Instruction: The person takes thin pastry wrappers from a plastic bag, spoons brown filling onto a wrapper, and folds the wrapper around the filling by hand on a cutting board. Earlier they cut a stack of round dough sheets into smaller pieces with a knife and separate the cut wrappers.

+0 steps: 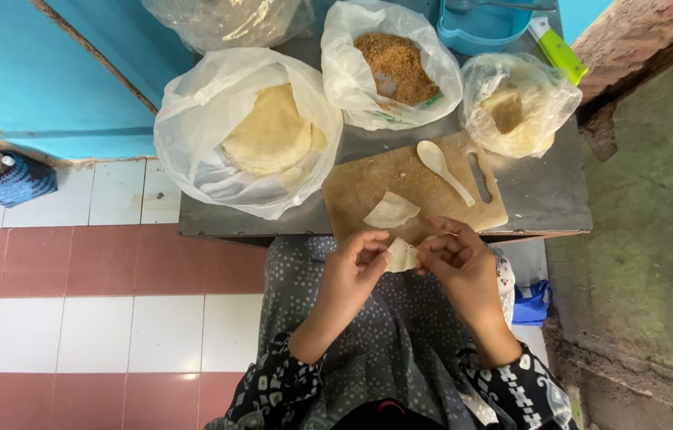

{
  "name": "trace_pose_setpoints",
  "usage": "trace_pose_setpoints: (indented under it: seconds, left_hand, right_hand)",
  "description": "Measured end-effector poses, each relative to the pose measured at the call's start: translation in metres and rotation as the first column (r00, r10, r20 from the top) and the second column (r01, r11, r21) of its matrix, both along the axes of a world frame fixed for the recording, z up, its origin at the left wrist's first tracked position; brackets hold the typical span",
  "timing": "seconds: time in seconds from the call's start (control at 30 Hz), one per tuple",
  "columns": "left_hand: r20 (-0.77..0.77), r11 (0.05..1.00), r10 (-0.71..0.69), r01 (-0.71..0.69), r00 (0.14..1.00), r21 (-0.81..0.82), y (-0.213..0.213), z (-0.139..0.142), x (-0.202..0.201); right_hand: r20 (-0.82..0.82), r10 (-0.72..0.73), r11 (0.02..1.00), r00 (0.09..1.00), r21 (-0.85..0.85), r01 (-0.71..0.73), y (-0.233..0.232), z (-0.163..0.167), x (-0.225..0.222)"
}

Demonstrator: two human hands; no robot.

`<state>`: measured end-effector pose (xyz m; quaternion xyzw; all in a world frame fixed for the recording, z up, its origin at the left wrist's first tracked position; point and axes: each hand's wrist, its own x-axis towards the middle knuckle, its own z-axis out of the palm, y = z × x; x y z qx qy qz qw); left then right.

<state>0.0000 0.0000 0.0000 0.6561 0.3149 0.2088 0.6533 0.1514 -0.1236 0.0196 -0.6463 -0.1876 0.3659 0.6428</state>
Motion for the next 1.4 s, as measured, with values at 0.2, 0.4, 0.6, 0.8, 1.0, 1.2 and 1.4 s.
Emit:
trace_pose_setpoints:
  seconds: [0.2,0.4,0.6,0.8,1.0,1.2,1.4]
  left_hand:
    - [0.112,0.972,0.103,-0.124,0.988,0.198,0.015,0.024,0.017]
    - [-0.025,0.779,0.103,-0.065,0.994,0.624,0.032,0.033,0.036]
    - [-0.09,0.634,0.109,0.0,0.99,0.773,0.018,0.033,0.025]
    - [-0.137,0.551,0.071,0.076,0.988,0.831,0.013,0.027,0.021]
    - [-0.236,0.309,0.117,0.19,0.965,0.932,0.013,0.021,0.016]
    - [-0.285,0.267,0.134,0.242,0.949,0.933,0.011,0.027,0.019]
    - [-0.333,0.208,0.162,0.298,0.929,0.932,0.011,0.028,0.014]
  right_hand:
    - [0.218,-0.096,0.994,0.971,0.065,0.083,0.022,0.005,-0.006]
    - [0.625,0.016,0.981,0.781,-0.162,0.109,0.045,0.014,0.005]
    - [0.858,0.075,0.979,0.509,-0.161,0.127,0.057,0.031,0.019]
    - [0.895,0.336,0.898,0.294,-0.21,-0.387,0.093,0.04,0.04]
    - [0.931,0.29,0.897,0.224,-0.182,-0.403,0.1,0.039,0.052]
    - [0.973,0.227,0.951,0.037,-0.23,0.209,0.069,0.045,0.095]
    - [0.791,0.611,0.695,0.034,-0.557,0.455,0.058,0.027,0.157]
